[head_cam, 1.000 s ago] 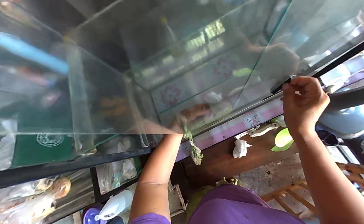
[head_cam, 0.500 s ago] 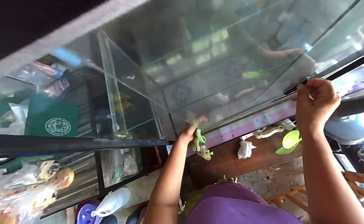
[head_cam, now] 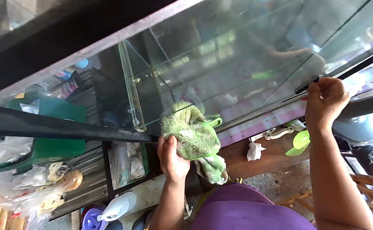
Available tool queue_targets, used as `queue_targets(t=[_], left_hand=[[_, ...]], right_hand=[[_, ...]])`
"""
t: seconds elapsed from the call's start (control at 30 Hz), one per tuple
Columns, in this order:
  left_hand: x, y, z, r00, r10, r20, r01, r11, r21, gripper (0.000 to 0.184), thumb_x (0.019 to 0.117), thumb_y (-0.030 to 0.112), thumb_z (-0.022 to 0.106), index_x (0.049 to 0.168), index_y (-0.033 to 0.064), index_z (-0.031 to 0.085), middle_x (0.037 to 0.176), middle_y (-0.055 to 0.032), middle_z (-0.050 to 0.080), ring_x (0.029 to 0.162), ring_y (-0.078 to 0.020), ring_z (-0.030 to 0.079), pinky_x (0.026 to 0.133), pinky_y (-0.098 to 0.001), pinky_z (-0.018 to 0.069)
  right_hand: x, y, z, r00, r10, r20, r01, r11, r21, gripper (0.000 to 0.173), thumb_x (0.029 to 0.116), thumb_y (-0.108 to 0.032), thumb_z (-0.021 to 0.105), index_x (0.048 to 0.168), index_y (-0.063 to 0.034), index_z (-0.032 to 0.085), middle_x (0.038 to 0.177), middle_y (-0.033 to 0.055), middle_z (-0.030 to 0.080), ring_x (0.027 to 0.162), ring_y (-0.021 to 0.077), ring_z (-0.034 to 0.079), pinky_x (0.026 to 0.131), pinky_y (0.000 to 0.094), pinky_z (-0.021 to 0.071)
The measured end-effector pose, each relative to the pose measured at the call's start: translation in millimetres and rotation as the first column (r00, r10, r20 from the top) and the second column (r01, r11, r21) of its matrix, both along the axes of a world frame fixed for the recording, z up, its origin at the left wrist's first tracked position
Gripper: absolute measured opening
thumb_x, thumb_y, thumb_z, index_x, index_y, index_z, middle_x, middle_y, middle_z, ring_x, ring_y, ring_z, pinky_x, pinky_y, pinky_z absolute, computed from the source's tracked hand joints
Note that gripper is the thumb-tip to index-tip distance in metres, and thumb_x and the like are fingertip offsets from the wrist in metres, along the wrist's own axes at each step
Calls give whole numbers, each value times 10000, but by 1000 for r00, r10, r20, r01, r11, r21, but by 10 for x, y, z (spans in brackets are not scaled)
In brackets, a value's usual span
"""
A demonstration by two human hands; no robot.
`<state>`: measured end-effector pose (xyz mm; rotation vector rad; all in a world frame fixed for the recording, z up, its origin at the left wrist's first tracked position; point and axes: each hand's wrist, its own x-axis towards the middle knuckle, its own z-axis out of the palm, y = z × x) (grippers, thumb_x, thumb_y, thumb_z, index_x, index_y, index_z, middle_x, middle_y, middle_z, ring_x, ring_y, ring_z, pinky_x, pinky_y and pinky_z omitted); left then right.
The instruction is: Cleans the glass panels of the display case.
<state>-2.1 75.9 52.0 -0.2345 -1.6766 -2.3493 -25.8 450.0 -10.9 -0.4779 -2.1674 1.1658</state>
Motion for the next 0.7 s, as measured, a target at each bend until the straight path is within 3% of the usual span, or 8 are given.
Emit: queue_targets(t=[0.07,0.13,0.23,0.43,0.5,0.57,0.63,0.7], left_hand=[[-222,73,18,980,-200,-12,198,961,191,196,998,334,573,1077,274,742,1032,81,757,987,-34,706,874,-281,593],[-457,168,50,923,-384,-31,383,904,191,244,1005,321,530,999,265,768,961,90,765,900,-5,716,789,-236,603],[-703,279,99,915,-403,25,397,909,129,339,1012,215,438,894,257,753,896,93,758,859,14,701,778,-211,589],[-786,247,-13,833,-422,358,531,791,-304,325,984,205,359,1030,153,676,903,91,705,812,22,660,739,-209,570],[-713,186,-111,917,-358,175,389,706,-592,393,1027,194,319,1007,66,690,920,17,683,866,-23,637,808,-255,542],[-572,168,-116,975,-218,-28,105,574,-812,404,1040,144,319,877,10,664,802,-84,634,783,-146,622,745,-355,513],[-437,162,-98,975,-112,-193,-135,394,-909,400,1034,154,334,758,38,600,646,-75,540,609,-188,567,583,-366,467],[-269,103,-123,969,-92,-231,-198,279,-940,423,1026,210,347,724,54,598,592,-74,527,559,-216,573,538,-393,457]], right_hand=[[4,-11,8,1000,-5,5,5,1000,-1,341,1042,-220,562,1219,72,573,1046,164,648,826,144,668,754,325,588],[21,-16,23,1000,-13,27,12,1000,4,340,1047,-224,561,1224,66,573,1066,173,648,855,156,672,776,337,586],[33,-9,25,999,-12,32,11,999,43,337,1051,-226,553,1216,67,571,1050,178,646,820,163,673,750,344,589],[31,-11,30,998,-30,47,27,998,50,335,1054,-225,542,1221,64,575,1044,185,645,821,181,671,752,364,584],[34,-14,15,999,-25,36,24,999,39,332,1053,-229,548,1211,62,575,1036,181,645,816,185,672,748,369,586],[54,-22,1,999,-20,30,19,999,32,333,1056,-233,542,1222,54,568,1040,179,646,811,191,676,740,378,590],[55,-23,13,999,-21,35,20,999,29,331,1058,-236,536,1231,45,570,1045,178,651,799,189,676,730,382,588],[59,-14,19,999,-20,43,18,999,32,326,1062,-245,533,1231,31,574,1044,173,652,792,198,675,721,393,589]])
